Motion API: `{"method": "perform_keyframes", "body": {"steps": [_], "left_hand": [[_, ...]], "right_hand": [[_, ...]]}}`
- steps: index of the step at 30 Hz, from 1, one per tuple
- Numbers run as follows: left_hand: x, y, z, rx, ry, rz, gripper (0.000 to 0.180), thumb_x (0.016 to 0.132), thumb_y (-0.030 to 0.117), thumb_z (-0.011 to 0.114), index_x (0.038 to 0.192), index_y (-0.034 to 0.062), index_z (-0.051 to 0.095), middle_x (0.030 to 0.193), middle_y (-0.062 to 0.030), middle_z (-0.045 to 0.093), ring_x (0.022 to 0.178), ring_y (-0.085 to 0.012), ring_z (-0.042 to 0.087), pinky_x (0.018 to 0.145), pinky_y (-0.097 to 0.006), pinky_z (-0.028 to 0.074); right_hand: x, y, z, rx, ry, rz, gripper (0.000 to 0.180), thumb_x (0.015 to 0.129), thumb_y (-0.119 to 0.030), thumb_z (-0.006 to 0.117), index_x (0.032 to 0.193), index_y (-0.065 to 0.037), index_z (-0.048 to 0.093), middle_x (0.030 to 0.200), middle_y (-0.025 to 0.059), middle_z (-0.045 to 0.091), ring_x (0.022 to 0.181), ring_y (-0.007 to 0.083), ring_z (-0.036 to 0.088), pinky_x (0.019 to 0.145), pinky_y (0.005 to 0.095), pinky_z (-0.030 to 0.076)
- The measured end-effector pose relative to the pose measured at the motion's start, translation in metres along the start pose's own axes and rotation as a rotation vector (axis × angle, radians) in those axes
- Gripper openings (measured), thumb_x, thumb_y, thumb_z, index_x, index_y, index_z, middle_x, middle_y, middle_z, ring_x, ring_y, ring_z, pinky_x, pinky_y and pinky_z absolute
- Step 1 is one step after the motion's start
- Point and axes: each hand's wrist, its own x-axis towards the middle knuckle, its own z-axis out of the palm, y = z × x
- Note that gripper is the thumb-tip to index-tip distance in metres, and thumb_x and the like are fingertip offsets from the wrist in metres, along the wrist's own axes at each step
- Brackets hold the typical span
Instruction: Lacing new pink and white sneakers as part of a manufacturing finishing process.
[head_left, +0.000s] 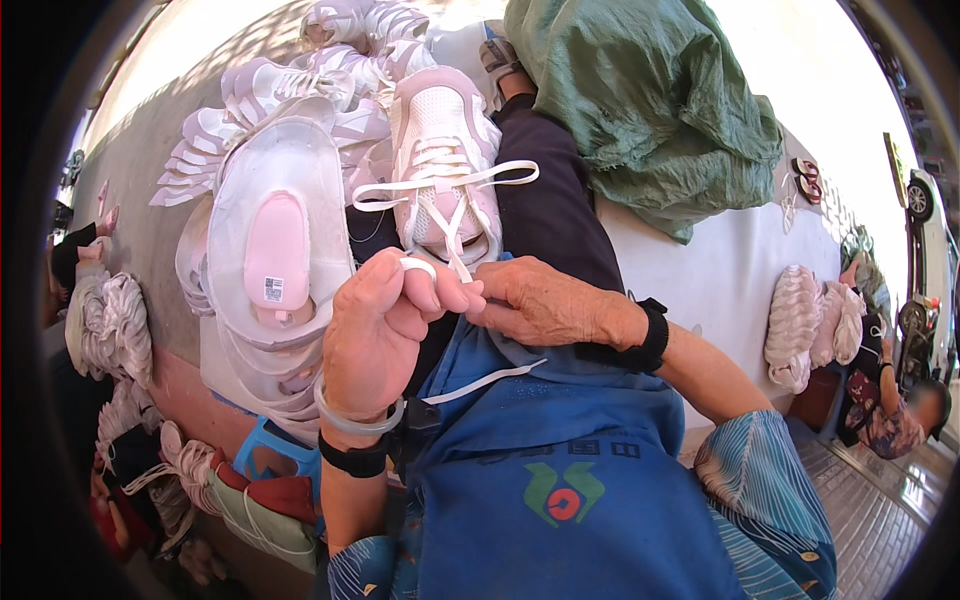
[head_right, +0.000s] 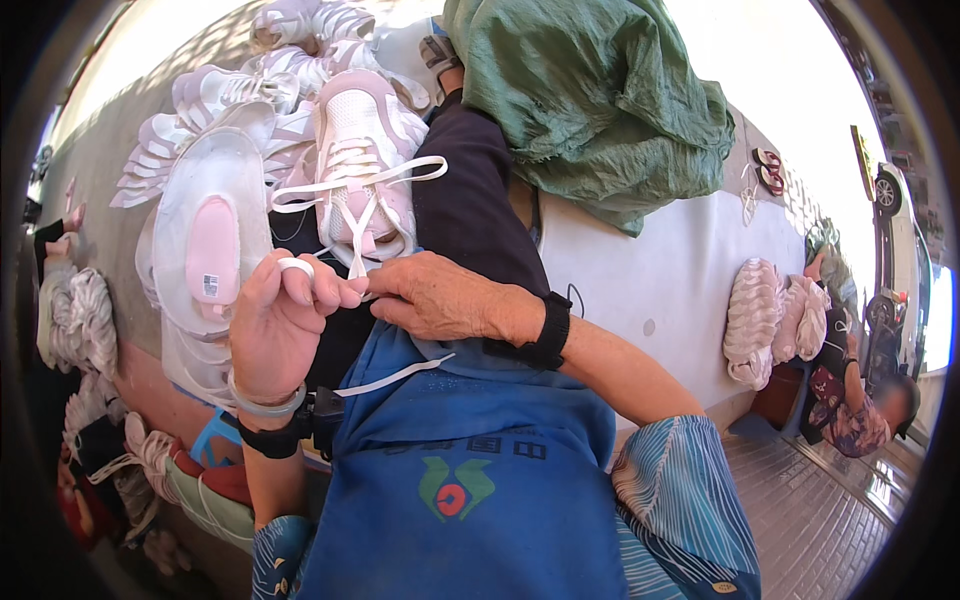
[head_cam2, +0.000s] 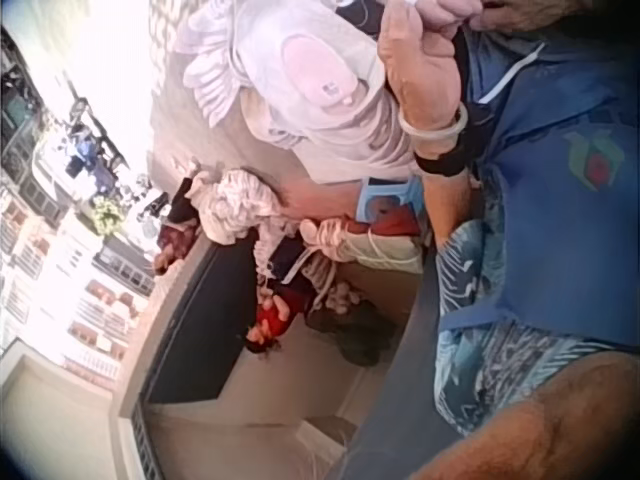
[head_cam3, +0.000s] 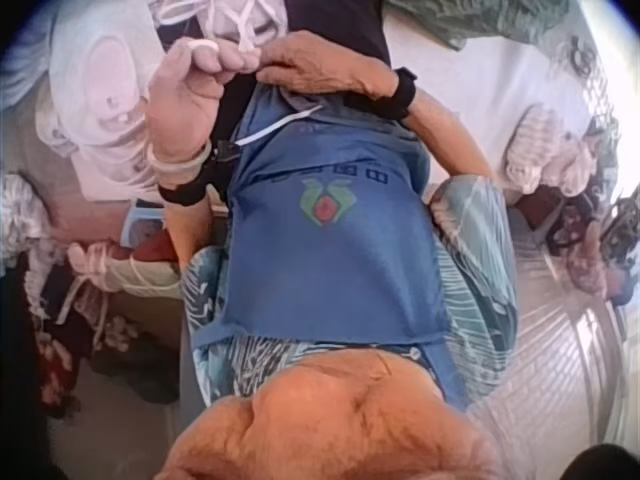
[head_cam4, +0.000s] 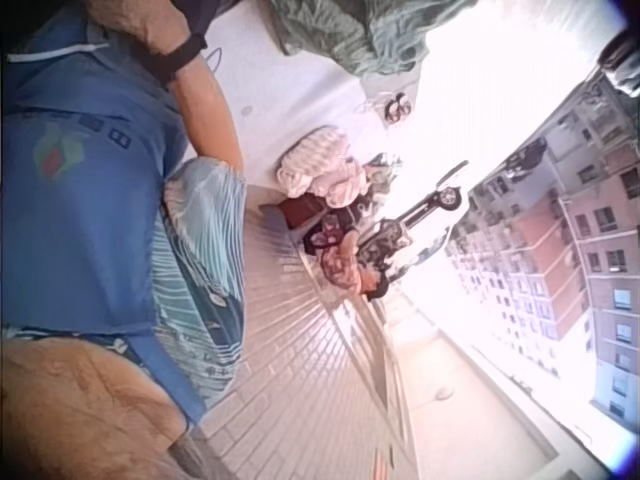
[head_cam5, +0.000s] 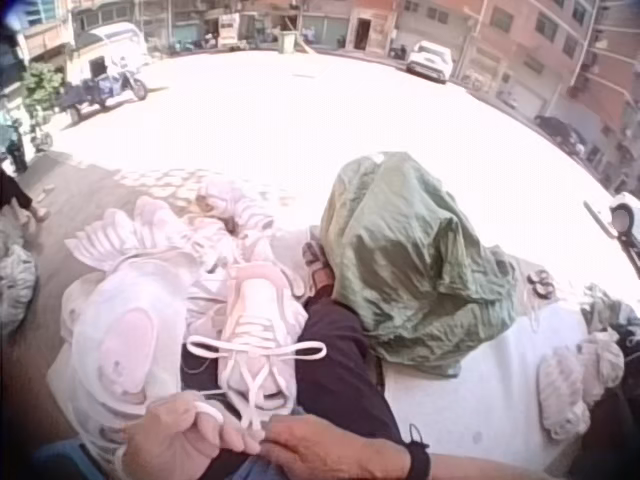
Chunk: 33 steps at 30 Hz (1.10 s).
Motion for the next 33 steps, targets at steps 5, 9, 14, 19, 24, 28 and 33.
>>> {"method": "perform_keyframes", "body": {"steps": [5,9,14,19,24,28,33], "left_hand": [[-0.008,-0.016,0.003,0.13,0.075,-0.064,0.035,0.102,0.025,0.032,0.08,0.0042,0.05,0.086,-0.015,0.06,0.089,-0.0292,0.061,0.099,-0.047,0.042],[-0.006,-0.021,0.004,-0.005,0.007,-0.038,0.036,0.102,0.023,0.032,0.082,-0.0008,0.051,0.092,-0.0185,0.061,0.093,-0.0269,0.06,0.096,-0.041,0.043],[0.006,-0.005,0.012,-0.236,0.032,0.014,0.038,0.102,0.026,0.03,0.081,0.001,0.05,0.091,-0.0172,0.06,0.092,-0.0303,0.06,0.098,-0.044,0.043],[0.005,0.008,-0.002,-0.277,0.168,0.087,0.036,0.103,0.025,0.032,0.08,0.005,0.051,0.082,-0.0107,0.056,0.087,-0.0284,0.06,0.101,-0.049,0.044],[-0.004,0.0,-0.011,-0.281,0.229,0.047,0.036,0.103,0.026,0.032,0.08,0.0054,0.051,0.081,-0.0095,0.055,0.085,-0.0271,0.059,0.099,-0.048,0.044],[-0.005,-0.002,-0.013,-0.307,0.22,0.017,0.037,0.102,0.028,0.032,0.079,0.0049,0.048,0.082,-0.01,0.054,0.085,-0.0275,0.06,0.097,-0.047,0.045],[-0.001,0.009,-0.016,-0.278,0.237,0.043,0.036,0.102,0.029,0.034,0.079,0.006,0.048,0.082,-0.0092,0.054,0.081,-0.0255,0.059,0.096,-0.046,0.046]], "right_hand": [[-0.006,0.003,0.006,-0.097,0.026,-0.06,0.019,0.089,-0.011,0.053,0.105,-0.003,0.062,0.081,0.0192,0.064,0.079,0.0375,0.063,0.074,0.0431,0.05],[0.007,-0.014,-0.007,0.21,0.165,0.496,0.021,0.088,-0.009,0.053,0.105,0.001,0.059,0.069,0.0166,0.06,0.069,0.0296,0.065,0.064,0.0355,0.052],[0.013,0.01,0.013,-0.097,0.209,0.124,0.035,0.091,-0.008,0.045,0.124,0.003,0.048,0.073,0.0107,0.063,0.052,0.0213,0.06,0.055,0.0321,0.052],[0.018,0.002,0.004,0.247,0.238,0.27,0.062,0.093,-0.01,0.045,0.149,-0.004,0.017,0.076,0.0092,0.064,0.046,0.0136,0.055,0.049,0.0278,0.049],[0.033,0.007,0.0,0.427,0.187,0.237,0.059,0.093,-0.011,0.047,0.148,-0.006,0.025,0.077,0.0071,0.064,0.046,0.0097,0.054,0.042,0.0233,0.045],[0.04,0.002,-0.006,0.45,0.001,0.225,0.052,0.091,-0.015,0.052,0.14,-0.005,0.037,0.075,0.0058,0.064,0.046,0.0084,0.053,0.041,0.022,0.045],[0.036,0.004,-0.009,0.248,-0.195,0.298,0.038,0.087,-0.02,0.062,0.12,-0.003,0.057,0.067,0.0028,0.06,0.045,0.0079,0.052,0.042,0.0231,0.042]]}}
